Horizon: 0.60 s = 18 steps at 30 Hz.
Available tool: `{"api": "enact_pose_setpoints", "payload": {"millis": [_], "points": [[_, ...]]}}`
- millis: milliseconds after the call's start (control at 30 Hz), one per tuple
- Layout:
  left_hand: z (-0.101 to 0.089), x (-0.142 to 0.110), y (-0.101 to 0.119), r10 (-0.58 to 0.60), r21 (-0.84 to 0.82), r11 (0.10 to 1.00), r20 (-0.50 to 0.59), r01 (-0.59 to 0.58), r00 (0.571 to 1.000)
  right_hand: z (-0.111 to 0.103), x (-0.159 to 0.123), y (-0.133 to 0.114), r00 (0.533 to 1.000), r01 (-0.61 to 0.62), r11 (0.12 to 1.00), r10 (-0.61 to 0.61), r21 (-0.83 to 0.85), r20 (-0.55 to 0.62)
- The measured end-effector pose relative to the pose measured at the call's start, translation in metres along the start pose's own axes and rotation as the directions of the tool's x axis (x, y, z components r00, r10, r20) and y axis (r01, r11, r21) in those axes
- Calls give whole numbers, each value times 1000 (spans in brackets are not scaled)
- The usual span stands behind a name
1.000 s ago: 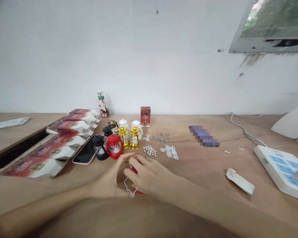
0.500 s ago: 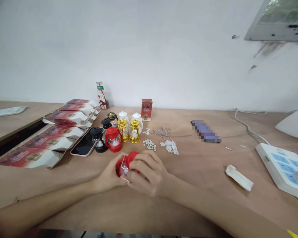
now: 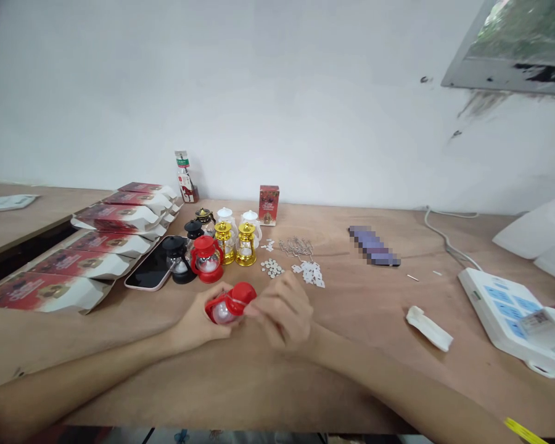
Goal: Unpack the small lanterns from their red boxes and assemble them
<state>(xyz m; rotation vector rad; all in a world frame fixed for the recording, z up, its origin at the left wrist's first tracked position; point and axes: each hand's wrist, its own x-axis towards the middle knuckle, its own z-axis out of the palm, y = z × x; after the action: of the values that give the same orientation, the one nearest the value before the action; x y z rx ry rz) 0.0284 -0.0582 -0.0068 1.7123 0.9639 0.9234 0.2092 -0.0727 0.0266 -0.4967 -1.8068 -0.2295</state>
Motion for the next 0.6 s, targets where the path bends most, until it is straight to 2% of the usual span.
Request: {"api": "enact_pose_setpoints", "payload": {"millis": [33,67,100,167,200,233,300,367,500,600], "points": [[-1,-1,1,23,48,999,24,-24,999,-1,4,2,986,-162,986,161,35,35],[-1,-2,3,41,93,995,48,-45,998,-1,7,4,941,-331,941,323,73,101],[-1,-3,4,53,124,990,65,-61,996,0,8,6,871,-479,870,455,113,185],[-2,-4,5,45,114,992,94,-55,995,5,6,11,736,-667,720,596,193,322],[-1,-4,5,29,74,997,103,-37,994,8,2,13,704,-705,671,626,227,336],[-1,-3,5,9,27,1000,112,-12,994,11,-2,15,697,-716,650,646,254,311],[-1,-1,3,-21,-50,998,128,28,992,16,-10,15,716,-697,660,664,281,217],[-1,1,2,-25,-81,996,135,36,990,19,-16,14,733,-675,672,658,304,174],[-1,2,2,-25,-85,996,142,37,990,21,-17,13,705,-703,607,664,371,248],[-1,2,3,-28,-90,995,139,41,990,22,-17,13,706,-698,597,669,396,235]]}}
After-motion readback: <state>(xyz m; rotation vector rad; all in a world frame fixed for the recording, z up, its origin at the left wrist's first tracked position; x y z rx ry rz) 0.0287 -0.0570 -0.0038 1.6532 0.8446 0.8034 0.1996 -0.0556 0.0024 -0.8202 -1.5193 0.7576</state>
